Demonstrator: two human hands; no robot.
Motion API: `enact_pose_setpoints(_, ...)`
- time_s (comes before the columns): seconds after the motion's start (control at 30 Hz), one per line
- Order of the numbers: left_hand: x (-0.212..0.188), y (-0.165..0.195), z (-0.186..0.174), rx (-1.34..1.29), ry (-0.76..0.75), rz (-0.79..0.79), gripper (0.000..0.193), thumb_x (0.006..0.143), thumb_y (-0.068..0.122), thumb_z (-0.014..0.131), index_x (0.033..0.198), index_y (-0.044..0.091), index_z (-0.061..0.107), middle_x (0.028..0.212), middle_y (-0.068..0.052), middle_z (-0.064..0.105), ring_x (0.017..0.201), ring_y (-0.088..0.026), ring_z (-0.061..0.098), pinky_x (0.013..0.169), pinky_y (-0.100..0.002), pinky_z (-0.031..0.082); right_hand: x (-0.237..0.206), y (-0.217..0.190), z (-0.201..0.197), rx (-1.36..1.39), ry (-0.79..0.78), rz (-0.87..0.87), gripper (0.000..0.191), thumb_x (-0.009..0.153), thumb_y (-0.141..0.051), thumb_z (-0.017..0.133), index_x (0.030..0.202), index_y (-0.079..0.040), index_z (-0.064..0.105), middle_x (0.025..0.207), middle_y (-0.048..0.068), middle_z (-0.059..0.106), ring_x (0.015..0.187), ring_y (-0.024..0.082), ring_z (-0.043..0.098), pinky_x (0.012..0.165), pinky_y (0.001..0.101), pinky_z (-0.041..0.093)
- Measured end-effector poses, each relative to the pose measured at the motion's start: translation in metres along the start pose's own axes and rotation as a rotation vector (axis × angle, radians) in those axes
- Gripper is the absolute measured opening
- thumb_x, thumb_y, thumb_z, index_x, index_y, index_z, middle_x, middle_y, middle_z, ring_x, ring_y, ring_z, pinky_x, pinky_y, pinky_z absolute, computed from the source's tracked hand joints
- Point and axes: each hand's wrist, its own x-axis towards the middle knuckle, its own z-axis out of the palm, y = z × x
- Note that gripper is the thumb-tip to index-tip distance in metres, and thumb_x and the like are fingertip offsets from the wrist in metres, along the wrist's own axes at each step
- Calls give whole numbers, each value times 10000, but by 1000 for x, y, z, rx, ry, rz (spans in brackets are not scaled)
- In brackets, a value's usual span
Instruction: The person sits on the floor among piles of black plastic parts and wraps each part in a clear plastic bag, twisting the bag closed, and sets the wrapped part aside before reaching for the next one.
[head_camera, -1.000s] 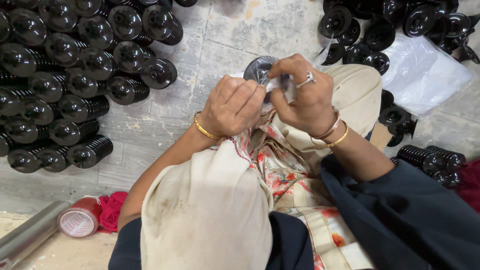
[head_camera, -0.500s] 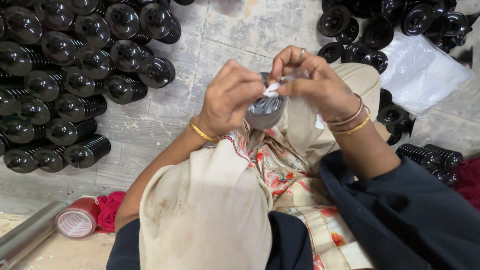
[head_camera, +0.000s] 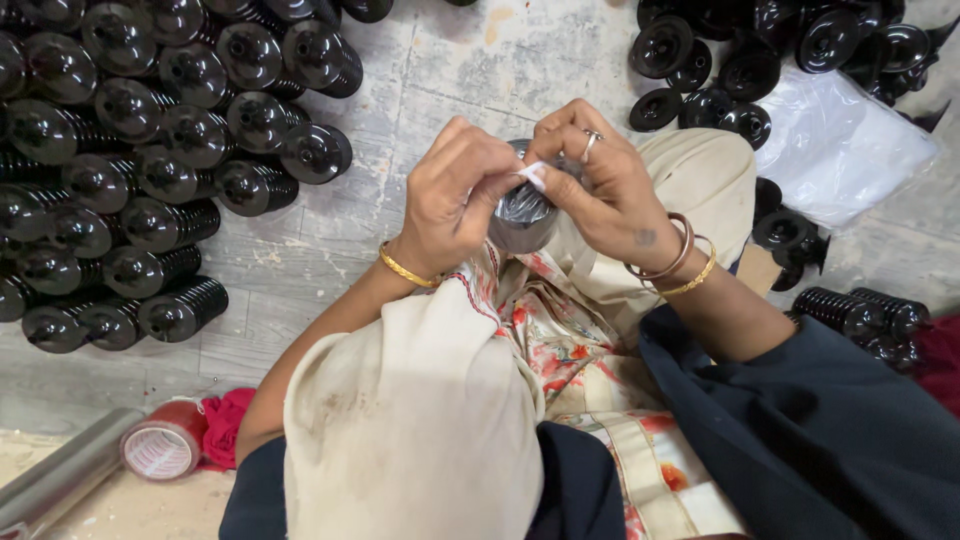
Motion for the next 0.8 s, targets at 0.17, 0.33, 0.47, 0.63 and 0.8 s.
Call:
enact_pose_setpoints(0.17, 12, 6, 1, -33, -99, -14, 234, 903, -93, 685, 1114, -8, 632, 1011, -103, 647, 907, -297, 608, 804, -383, 515, -4, -2, -7, -127, 109, 8, 70, 1005, -31, 692, 1048, -14, 640, 1054, 80, 604, 912, 164, 611, 785, 271, 490)
enact_pose_setpoints(0.33, 31, 16, -2, 94, -85, 151, 264, 841, -104, 675, 1067, 33, 681, 1020, -108, 644, 936, -300, 620, 811, -383, 523, -12, -3, -11, -142, 374, -163, 87, 993, -38, 679, 1002, -32, 592, 1075, 102, 520, 931, 181, 545, 816, 274, 478)
enact_pose_setpoints(0.47, 49, 31, -7, -34, -65, 97, 191, 934, -86, 691, 1076, 42, 684, 1034, -89, 651, 877, -212, 662, 756, -309, 533, -12, 5, -31, 546, 465, 110, 62, 1134, -98, 603, 1127, -68, 550, 906, -20, 534, 769, 39, 456, 696, 181, 373)
enact_pose_setpoints(0.63, 79, 50, -14, -67, -97, 152, 109, 982, -36, 729, 1051, 16, 663, 1011, -60, 661, 809, -141, 615, 722, -252, 484, -31, 3, -68, 446, 426, 18, 77, 1144, -109, 568, 1105, -63, 520, 956, -39, 571, 835, 50, 532, 789, 205, 452)
enact_pose_setpoints(0.8, 97, 63, -8, -410, -249, 32, 61, 1102, 35, 638, 1147, 43, 597, 1149, -29, 636, 851, -65, 574, 750, -215, 496, -54, -7, -79, -144, 524, 31, 162, 1142, -137, 562, 1033, -21, 535, 768, 18, 612, 695, 69, 534, 656, 222, 427)
